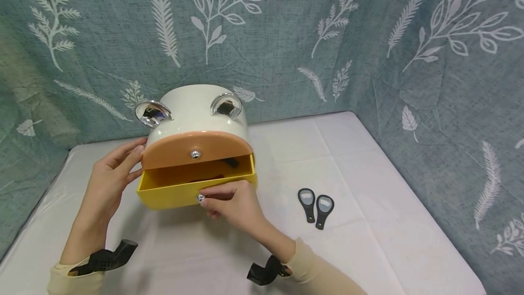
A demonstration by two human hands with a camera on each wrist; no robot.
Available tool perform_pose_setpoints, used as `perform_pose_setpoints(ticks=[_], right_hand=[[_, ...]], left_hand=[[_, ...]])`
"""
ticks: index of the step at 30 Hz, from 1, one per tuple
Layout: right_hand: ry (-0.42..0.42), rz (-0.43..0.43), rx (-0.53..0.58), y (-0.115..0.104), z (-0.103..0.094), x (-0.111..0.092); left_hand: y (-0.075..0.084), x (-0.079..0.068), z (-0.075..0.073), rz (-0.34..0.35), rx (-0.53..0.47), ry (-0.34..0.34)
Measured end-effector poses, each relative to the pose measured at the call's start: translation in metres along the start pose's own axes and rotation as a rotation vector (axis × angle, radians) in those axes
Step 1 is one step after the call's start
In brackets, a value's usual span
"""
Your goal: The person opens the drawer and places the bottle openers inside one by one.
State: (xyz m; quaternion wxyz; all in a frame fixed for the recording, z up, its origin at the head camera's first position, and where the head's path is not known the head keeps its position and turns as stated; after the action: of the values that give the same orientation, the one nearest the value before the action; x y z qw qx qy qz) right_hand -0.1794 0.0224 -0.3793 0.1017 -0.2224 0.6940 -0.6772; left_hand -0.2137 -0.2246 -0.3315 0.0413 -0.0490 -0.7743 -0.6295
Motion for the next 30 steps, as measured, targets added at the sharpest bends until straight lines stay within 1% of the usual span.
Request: perform_pose_setpoints(ticks=[5, 12, 21, 26, 30], right_hand=[[0.001, -0.018, 0.001, 0.004, -0.003, 0.008], [0.012, -0.013, -0.008, 0.005, -0.006, 0.016], [0.004, -0.048, 0.023, 0.007, -0.009, 0.029], [0.002, -0.034, 0.031, 0.011, -0.014, 0.04], [-0.011, -0.023, 0.038, 0.013, -0.017, 0.047]], left_hand=[[0.0, 0.001, -0.001, 0.0, 0.022, 0.008], [0.0, 0.0, 0.0, 0.0, -0.007, 0.011], [0.001, 0.001, 0.0, 0.014, -0.013, 0.015], [0.001, 0.001, 0.0, 0.014, 0.004, 0.019], [0.001, 0.001, 0.001, 0.016, -0.016, 0.019]])
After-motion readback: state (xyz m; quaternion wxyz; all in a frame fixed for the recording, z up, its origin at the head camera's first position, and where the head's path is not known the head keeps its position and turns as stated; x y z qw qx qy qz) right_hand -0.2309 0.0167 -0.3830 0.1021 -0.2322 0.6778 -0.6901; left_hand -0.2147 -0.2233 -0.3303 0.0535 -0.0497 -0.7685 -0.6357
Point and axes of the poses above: each hand's wrist, its own x-axis towards the middle knuckle, its own z-axis out of the palm, y = z × x, the point moved 6 cm from there along x, towards the middle knuckle, and after that the axes turned 6 degrees about -y, right-handed, at the moved point
